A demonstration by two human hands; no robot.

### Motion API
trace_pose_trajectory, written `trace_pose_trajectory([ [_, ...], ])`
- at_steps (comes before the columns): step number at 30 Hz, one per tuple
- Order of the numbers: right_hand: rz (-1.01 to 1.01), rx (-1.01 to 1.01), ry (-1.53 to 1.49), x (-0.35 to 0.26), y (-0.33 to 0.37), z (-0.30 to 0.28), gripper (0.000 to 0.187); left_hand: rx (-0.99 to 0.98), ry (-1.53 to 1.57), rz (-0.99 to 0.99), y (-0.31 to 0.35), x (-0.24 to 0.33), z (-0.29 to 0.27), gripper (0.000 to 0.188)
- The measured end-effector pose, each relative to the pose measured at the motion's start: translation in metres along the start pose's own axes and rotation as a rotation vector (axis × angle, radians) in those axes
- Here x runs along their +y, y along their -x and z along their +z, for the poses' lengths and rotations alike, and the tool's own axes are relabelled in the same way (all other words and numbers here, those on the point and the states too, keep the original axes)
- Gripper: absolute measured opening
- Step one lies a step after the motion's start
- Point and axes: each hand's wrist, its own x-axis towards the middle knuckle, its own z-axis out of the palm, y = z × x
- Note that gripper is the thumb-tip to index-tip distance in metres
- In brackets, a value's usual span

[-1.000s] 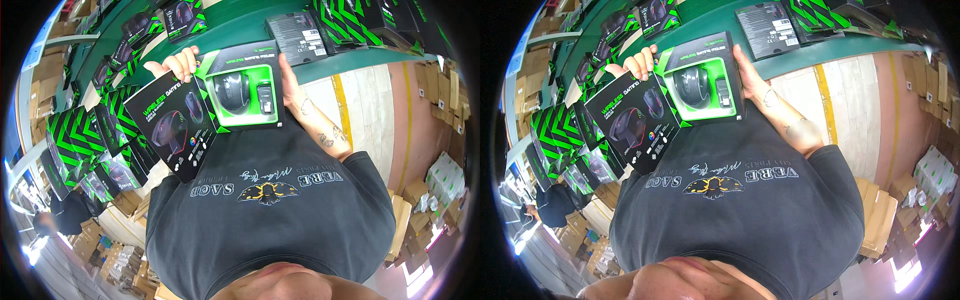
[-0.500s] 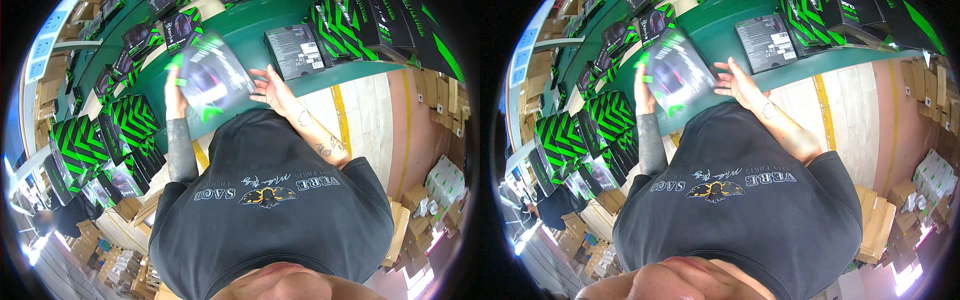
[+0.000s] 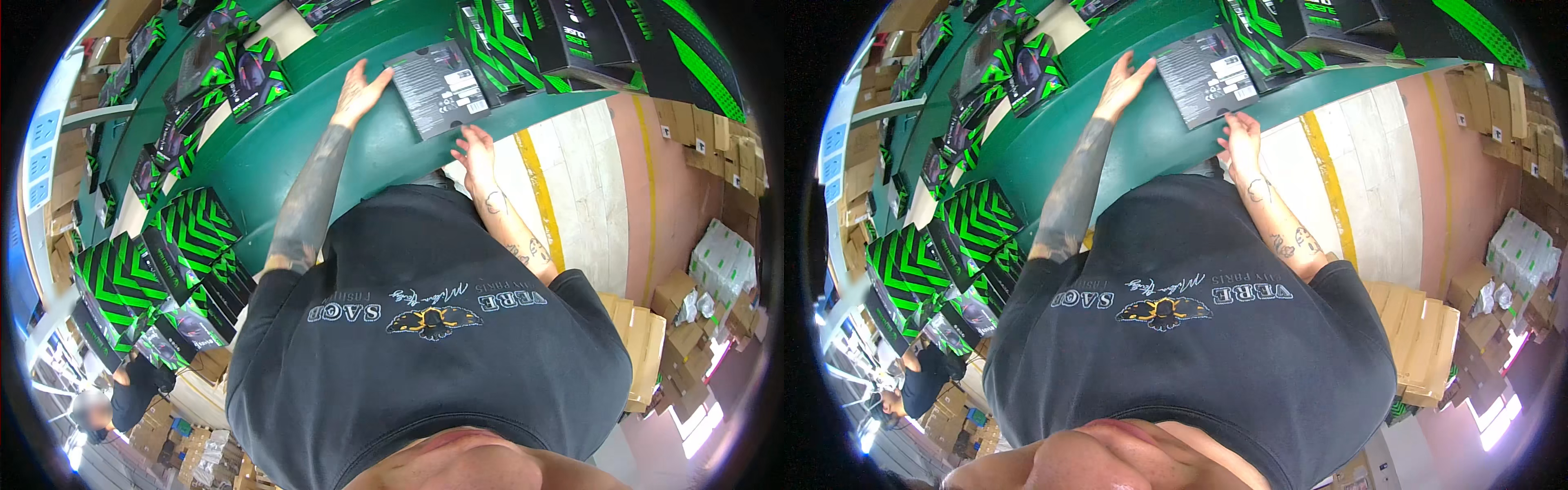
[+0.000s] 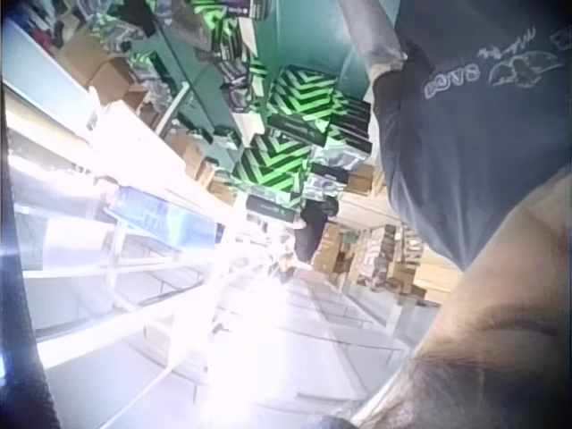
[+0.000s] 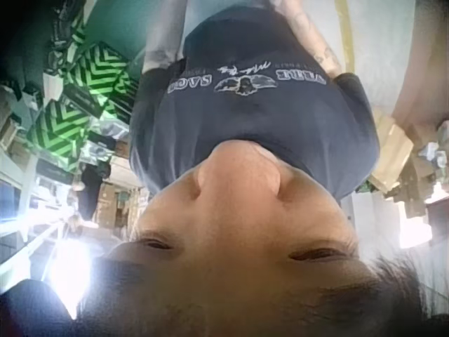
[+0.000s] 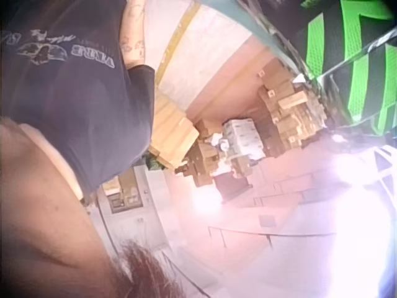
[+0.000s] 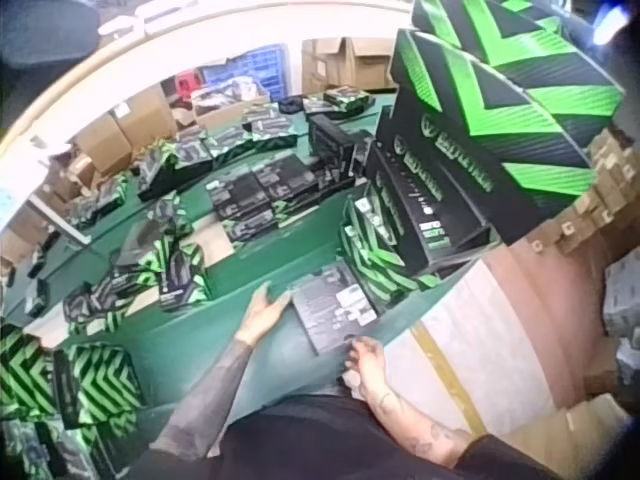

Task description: The person picks up mouse packaging boxes from a workbench by hand, opens and turns them to show the contents, and stacks them back on the workbench.

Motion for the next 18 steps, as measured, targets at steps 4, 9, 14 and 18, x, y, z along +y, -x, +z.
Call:
trace_pose_trajectory([
  [4,0.183,-0.131,-0.17,-0.015,-0.021,-0.009,0.082,-0.044,-0.008,-0.04,-0.021,0.015,0.025,0.069],
  [9,0.305,-0.345,-0.196,-0.024,-0.023,-0.008,0.095,0.063,0.275,-0.268,0.022,0.001,0.004,0.04],
  [14,0.401,-0.703,-0.332,-0.047,-0.004,0.0,0.1,0.269,0.717,0.335,0.124,0.032,-0.039,0.031],
  [18,0.59,-1.034,-0.464,-0.082,0.013,0.023,0.1,-0.03,0.538,0.737,0.192,0.085,-0.063,0.033],
])
